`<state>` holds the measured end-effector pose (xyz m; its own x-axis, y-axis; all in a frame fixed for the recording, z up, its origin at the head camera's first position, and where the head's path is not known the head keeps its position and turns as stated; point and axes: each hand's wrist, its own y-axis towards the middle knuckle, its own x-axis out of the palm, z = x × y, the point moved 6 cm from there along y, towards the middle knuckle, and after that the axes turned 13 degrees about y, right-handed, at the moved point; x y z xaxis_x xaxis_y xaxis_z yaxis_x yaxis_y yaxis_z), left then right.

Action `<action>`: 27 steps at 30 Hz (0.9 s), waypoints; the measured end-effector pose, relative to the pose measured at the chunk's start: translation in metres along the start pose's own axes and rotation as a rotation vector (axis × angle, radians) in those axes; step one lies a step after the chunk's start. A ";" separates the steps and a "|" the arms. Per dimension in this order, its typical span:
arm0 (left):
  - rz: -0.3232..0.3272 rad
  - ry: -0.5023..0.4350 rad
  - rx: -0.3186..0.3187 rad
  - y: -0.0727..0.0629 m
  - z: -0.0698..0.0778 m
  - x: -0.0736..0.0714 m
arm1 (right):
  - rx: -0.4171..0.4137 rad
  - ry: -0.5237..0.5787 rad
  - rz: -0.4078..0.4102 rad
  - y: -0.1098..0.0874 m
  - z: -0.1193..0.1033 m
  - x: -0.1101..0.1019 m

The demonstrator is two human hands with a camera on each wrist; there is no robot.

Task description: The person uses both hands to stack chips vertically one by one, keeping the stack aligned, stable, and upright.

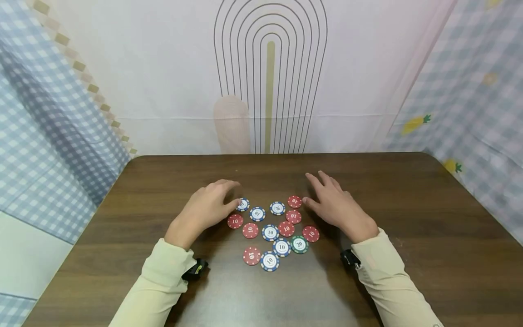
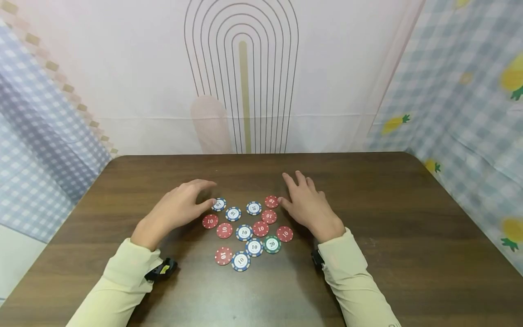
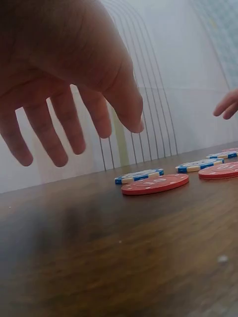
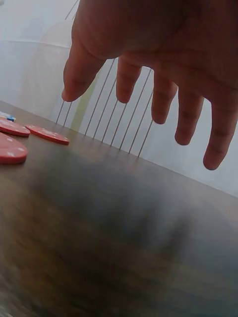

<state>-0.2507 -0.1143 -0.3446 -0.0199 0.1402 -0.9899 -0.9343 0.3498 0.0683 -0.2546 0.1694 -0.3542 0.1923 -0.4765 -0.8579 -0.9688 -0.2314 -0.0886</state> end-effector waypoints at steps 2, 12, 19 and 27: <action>0.008 0.012 0.022 0.000 0.003 -0.001 | -0.001 0.009 -0.012 -0.001 -0.001 0.000; -0.005 0.031 0.084 -0.002 0.017 0.001 | -0.033 0.018 -0.045 -0.004 -0.010 -0.001; -0.040 -0.047 0.123 -0.002 0.027 0.003 | -0.051 0.015 -0.104 -0.005 -0.013 0.002; -0.107 -0.093 0.174 -0.002 0.039 0.009 | -0.077 0.004 -0.164 -0.006 -0.017 0.006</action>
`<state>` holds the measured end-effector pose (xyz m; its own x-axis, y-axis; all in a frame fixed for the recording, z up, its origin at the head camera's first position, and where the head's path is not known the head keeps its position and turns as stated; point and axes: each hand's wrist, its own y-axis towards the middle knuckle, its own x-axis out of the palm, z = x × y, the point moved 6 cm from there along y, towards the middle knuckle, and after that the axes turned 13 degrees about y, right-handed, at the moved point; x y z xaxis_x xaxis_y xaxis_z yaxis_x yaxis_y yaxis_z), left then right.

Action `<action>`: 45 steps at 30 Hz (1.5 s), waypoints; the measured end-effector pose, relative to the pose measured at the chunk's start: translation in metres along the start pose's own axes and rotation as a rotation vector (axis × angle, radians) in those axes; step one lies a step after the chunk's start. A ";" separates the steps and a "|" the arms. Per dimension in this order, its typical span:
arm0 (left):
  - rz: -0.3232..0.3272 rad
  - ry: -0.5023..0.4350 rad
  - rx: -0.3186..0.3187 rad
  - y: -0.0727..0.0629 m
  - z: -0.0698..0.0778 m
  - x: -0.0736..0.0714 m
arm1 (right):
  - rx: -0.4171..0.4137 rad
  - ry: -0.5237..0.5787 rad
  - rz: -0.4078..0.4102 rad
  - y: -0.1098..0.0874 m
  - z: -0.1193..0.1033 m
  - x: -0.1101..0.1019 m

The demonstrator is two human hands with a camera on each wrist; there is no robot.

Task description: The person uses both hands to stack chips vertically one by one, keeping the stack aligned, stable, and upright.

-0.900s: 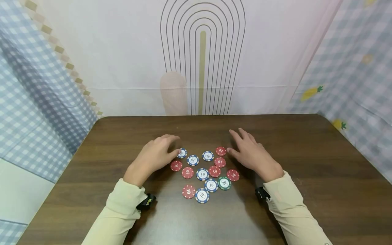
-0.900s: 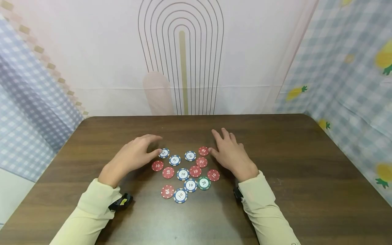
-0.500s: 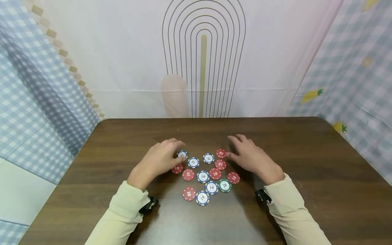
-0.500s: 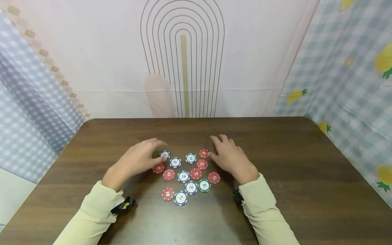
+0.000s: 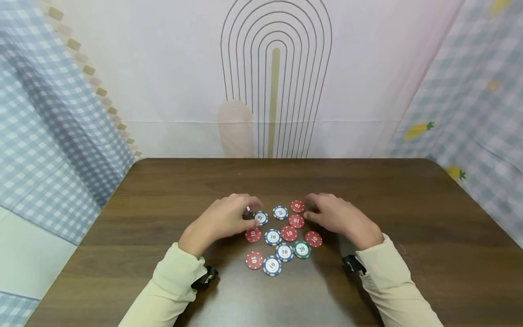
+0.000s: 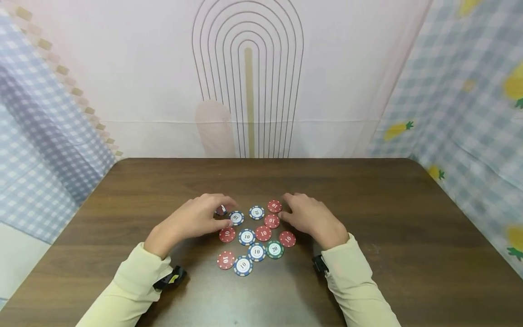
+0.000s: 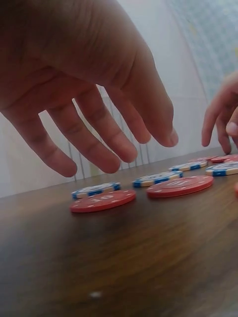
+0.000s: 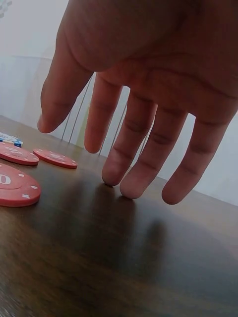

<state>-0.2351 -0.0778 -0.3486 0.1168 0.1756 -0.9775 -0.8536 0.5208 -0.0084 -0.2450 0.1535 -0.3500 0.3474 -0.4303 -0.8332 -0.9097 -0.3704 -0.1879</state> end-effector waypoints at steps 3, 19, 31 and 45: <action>-0.035 -0.017 0.049 0.002 0.011 0.004 | 0.011 -0.005 -0.008 -0.004 0.005 0.003; -0.104 0.112 0.162 0.006 0.046 0.020 | 0.017 -0.016 -0.044 -0.005 0.008 0.005; -0.150 -0.076 0.144 0.008 0.034 0.030 | 0.047 -0.012 -0.114 -0.007 0.001 0.005; -0.129 -0.352 0.155 0.005 0.016 0.045 | 0.105 -0.032 -0.195 -0.011 -0.008 0.012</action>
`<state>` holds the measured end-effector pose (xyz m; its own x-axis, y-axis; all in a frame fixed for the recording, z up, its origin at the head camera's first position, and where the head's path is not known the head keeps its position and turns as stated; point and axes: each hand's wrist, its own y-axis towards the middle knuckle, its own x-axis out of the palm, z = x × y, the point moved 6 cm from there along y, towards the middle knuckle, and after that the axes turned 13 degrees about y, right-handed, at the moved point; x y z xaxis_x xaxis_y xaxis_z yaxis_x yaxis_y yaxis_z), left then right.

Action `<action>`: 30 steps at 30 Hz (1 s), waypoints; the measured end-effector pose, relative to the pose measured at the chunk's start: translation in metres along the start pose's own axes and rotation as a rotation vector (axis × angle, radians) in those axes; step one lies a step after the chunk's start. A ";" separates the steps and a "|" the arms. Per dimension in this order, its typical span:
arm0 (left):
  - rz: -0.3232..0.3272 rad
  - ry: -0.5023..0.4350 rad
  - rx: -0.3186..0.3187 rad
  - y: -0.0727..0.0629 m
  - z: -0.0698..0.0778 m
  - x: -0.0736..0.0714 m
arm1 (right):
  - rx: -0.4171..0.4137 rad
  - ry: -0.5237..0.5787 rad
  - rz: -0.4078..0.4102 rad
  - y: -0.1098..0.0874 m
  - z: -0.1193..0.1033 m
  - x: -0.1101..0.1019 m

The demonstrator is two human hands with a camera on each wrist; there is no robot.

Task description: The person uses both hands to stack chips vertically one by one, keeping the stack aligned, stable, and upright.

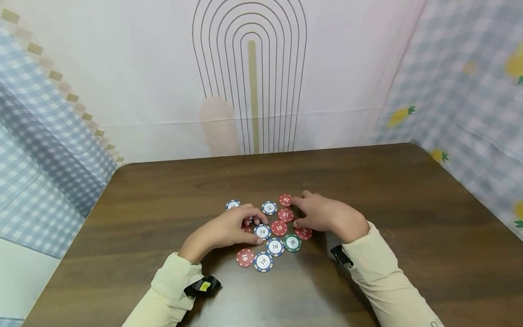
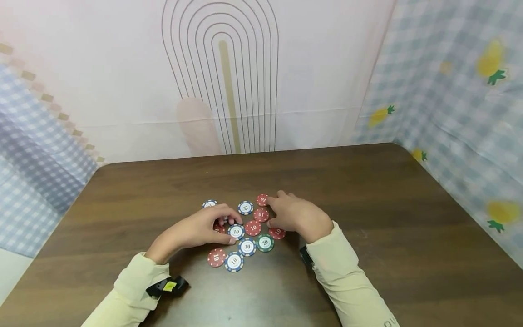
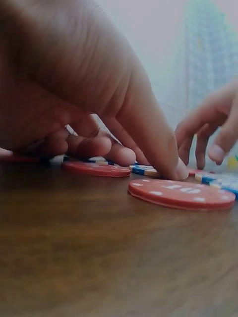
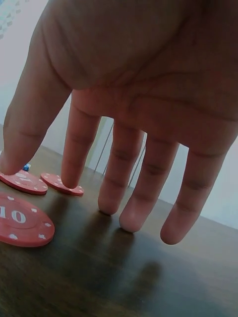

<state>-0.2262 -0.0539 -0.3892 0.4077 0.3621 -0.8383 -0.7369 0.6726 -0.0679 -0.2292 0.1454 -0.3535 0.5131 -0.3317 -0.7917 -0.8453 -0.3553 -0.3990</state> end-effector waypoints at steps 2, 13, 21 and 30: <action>0.007 -0.038 -0.001 -0.002 -0.003 0.001 | -0.015 -0.009 -0.011 0.000 -0.004 0.001; 0.010 -0.069 0.015 -0.005 -0.006 0.001 | -0.266 -0.049 0.057 0.001 -0.035 0.006; -0.004 -0.058 0.045 0.000 -0.005 0.001 | -0.316 -0.069 0.041 -0.001 -0.047 0.023; -0.005 -0.044 0.075 -0.002 -0.008 -0.003 | -0.301 -0.165 0.084 0.003 -0.050 0.029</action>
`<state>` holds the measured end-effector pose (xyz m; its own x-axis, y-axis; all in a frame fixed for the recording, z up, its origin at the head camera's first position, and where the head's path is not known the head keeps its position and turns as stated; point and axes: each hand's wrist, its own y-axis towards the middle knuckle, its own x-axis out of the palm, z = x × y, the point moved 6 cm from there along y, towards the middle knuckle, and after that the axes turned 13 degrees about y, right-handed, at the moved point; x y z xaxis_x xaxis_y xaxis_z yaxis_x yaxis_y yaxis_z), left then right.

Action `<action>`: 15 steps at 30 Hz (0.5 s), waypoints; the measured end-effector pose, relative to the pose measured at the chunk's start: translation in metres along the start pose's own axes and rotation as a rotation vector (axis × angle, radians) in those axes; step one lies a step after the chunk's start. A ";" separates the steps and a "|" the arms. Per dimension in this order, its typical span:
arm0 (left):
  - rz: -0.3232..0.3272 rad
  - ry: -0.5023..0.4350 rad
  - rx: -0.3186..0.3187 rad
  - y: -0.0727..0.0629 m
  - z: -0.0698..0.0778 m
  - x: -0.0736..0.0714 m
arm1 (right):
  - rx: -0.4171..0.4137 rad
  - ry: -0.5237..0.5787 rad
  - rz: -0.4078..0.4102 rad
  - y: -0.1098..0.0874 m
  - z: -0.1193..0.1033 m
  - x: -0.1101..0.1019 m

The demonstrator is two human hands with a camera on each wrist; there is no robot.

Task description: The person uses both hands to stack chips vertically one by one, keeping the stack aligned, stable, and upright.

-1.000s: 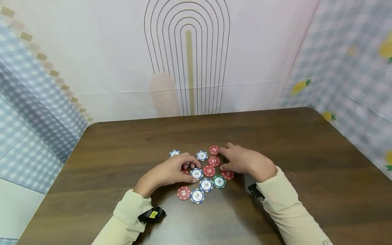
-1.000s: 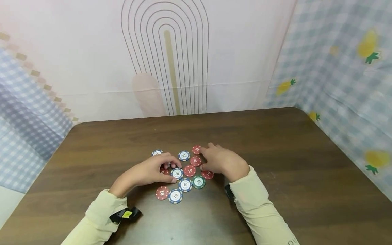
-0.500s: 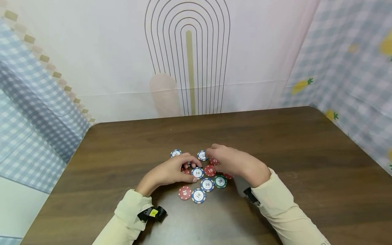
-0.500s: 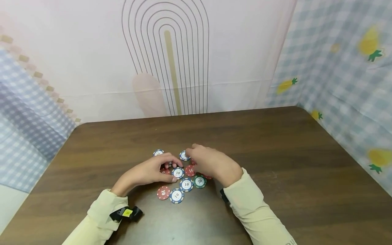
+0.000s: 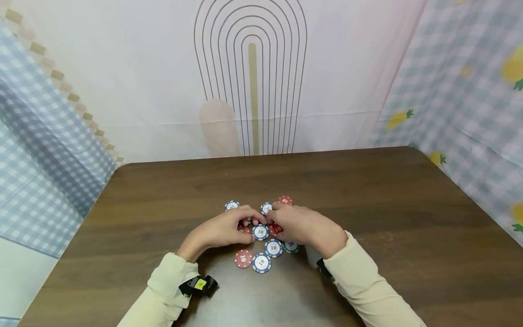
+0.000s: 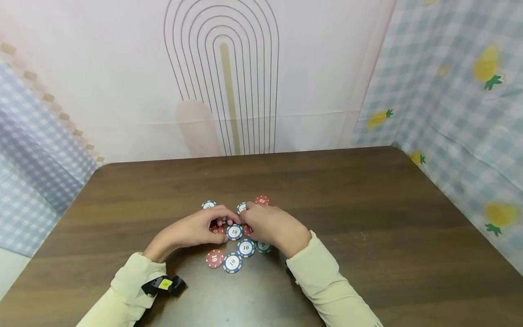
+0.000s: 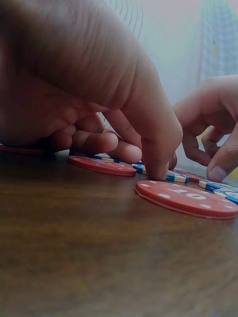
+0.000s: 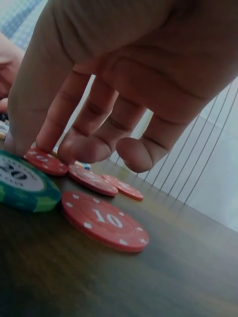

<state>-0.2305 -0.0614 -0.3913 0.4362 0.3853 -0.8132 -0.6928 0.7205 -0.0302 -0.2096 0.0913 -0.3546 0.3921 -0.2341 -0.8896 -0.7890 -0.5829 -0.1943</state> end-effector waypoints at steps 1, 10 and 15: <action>0.002 0.005 -0.002 0.000 0.001 -0.001 | -0.008 -0.005 0.006 0.000 0.000 -0.001; -0.003 -0.010 0.004 0.006 0.007 -0.007 | -0.004 0.000 -0.010 -0.004 0.004 -0.008; -0.003 -0.020 -0.006 0.005 0.007 -0.008 | -0.026 0.008 -0.009 -0.002 0.003 -0.007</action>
<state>-0.2333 -0.0569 -0.3809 0.4494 0.3946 -0.8015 -0.6950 0.7181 -0.0361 -0.2128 0.0964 -0.3490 0.4030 -0.2349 -0.8846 -0.7727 -0.6053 -0.1913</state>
